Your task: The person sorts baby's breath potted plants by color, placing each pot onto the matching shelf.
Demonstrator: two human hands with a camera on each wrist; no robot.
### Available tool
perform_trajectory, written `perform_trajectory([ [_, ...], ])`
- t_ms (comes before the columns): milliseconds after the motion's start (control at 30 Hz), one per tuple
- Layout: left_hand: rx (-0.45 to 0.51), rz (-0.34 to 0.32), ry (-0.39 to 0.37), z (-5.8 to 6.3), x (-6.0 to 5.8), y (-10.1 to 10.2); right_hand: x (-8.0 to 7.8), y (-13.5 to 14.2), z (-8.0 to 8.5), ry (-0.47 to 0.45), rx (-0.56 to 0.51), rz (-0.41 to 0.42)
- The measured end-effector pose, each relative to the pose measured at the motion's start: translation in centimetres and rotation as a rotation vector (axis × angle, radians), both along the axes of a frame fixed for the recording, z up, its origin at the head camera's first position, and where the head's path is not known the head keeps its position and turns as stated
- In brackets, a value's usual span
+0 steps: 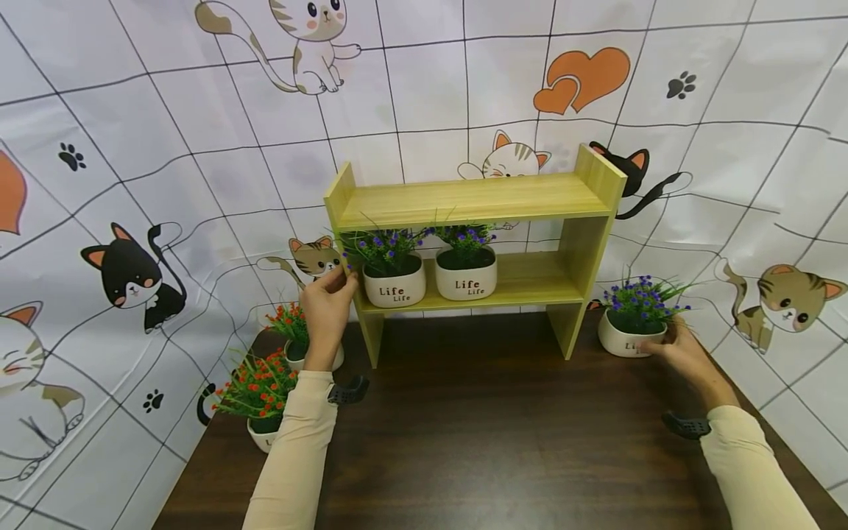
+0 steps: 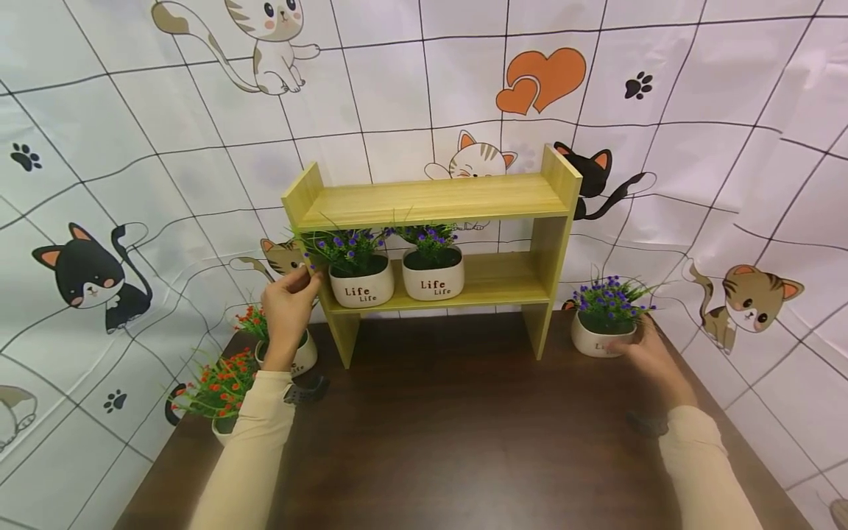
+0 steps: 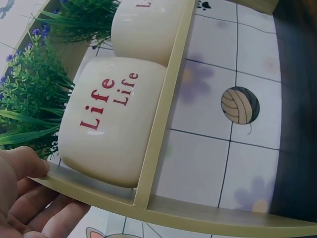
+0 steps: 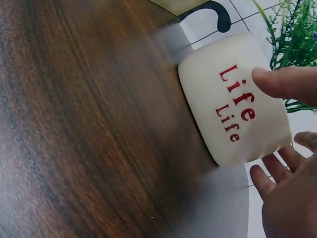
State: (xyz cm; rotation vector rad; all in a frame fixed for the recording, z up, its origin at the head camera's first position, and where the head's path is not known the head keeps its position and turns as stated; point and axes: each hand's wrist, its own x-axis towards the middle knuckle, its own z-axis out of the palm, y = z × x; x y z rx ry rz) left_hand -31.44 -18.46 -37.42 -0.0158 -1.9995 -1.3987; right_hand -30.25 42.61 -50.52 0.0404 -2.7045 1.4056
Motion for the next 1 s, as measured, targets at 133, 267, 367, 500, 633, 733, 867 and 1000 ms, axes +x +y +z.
perform_trajectory([
  [133,-0.006,0.005,-0.005,0.0,0.0,0.1,0.1,-0.2,-0.4,-0.006,0.027,-0.055],
  [267,-0.018,0.01,-0.002,0.1,0.0,0.1,0.1,-0.5,-0.4,-0.04,0.073,-0.103],
  [367,-0.019,0.002,0.007,0.1,0.0,0.1,0.1,-0.8,-0.6,-0.048,0.064,-0.118],
  [500,-0.012,-0.008,0.007,0.0,0.1,0.1,0.1,-1.1,-0.8,-0.102,0.007,-0.143],
  [633,-0.017,0.002,0.0,0.0,0.1,0.2,0.4,-1.4,-0.8,-0.148,-0.07,-0.147],
  [733,-0.019,0.005,-0.001,-0.1,0.1,0.2,0.6,-1.5,-0.9,-0.16,-0.091,-0.154],
  [867,-0.017,0.004,0.002,-0.1,0.2,0.2,0.6,-1.5,-1.1,-0.151,-0.069,-0.164],
  [1000,-0.023,0.011,-0.001,-0.1,0.2,0.2,0.6,-1.2,-1.2,-0.131,0.003,-0.172],
])
